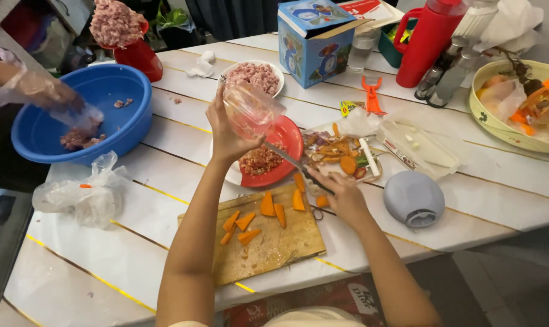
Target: Preparing food by cutting carrots on a wooden board, mixing ingredients, and using a manual food processor.
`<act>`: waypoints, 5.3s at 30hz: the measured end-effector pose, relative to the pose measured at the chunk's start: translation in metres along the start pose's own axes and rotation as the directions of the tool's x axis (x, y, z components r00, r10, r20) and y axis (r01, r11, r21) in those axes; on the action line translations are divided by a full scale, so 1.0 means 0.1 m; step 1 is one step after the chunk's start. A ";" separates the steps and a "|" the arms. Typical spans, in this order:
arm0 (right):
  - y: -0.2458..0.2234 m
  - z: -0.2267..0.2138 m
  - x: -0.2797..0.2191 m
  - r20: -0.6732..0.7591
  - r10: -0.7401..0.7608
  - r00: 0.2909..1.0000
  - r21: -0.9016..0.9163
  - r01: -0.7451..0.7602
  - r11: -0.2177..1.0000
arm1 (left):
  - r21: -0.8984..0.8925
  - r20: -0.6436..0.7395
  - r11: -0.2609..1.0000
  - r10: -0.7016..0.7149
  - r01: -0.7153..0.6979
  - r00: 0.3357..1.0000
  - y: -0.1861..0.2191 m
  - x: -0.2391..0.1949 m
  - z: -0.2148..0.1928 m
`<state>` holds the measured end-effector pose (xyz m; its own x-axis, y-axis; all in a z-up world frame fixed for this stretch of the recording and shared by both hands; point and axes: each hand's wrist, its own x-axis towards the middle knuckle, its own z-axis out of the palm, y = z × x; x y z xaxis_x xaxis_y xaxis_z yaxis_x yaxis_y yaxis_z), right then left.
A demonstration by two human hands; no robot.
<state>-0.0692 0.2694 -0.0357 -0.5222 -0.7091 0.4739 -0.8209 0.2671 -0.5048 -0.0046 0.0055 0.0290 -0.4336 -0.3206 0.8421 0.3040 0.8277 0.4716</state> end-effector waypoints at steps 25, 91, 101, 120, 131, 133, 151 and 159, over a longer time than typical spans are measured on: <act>0.36 -0.02 -0.09 -0.108 -0.027 0.994 0.022 0.029 0.999 | 0.086 -0.040 0.961 0.265 -0.261 0.963 -0.21 -0.06 -0.04; 0.34 0.02 -0.20 -0.572 -0.118 0.812 -0.161 0.030 0.987 | -0.315 -0.078 0.500 -0.861 0.807 0.503 -0.80 -0.99 -1.32; 0.41 0.04 -0.22 -0.488 -0.181 0.854 -0.363 -0.010 0.932 | -0.201 -0.071 0.509 -0.860 0.837 0.506 -0.85 -1.00 -1.32; 0.43 -0.22 -0.25 -0.427 0.430 0.796 0.375 -0.278 0.885 | -0.233 -0.067 0.497 -0.865 0.836 0.496 -0.75 -0.98 -1.26; 1.20 -1.12 -0.33 -0.544 0.438 0.716 -0.166 -0.603 0.780 | -0.207 -0.028 0.457 -0.887 0.865 0.462 -1.00 -1.08 -1.35; 1.34 -1.10 -0.36 -0.523 0.441 0.730 -0.271 -0.633 0.725 | -0.191 -0.043 0.409 -0.912 0.892 0.409 -1.00 -1.06 -1.35; 0.58 -0.96 -0.33 -0.421 0.039 0.906 -0.514 -0.274 0.813 | -0.252 -0.064 0.375 -0.927 0.892 0.371 -1.24 -1.15 -1.37; 0.14 -0.47 -0.26 -0.397 -0.242 0.885 -0.461 0.036 0.887 | -0.339 -0.132 0.372 -0.928 0.864 0.348 -1.40 -1.19 -1.41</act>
<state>-0.0781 0.3225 -0.0218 -0.3555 -0.4329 0.8284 -0.8531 0.5124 -0.0983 0.1242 -0.1376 -0.1008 -0.3209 -0.9407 -0.1099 0.0261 -0.1248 0.9918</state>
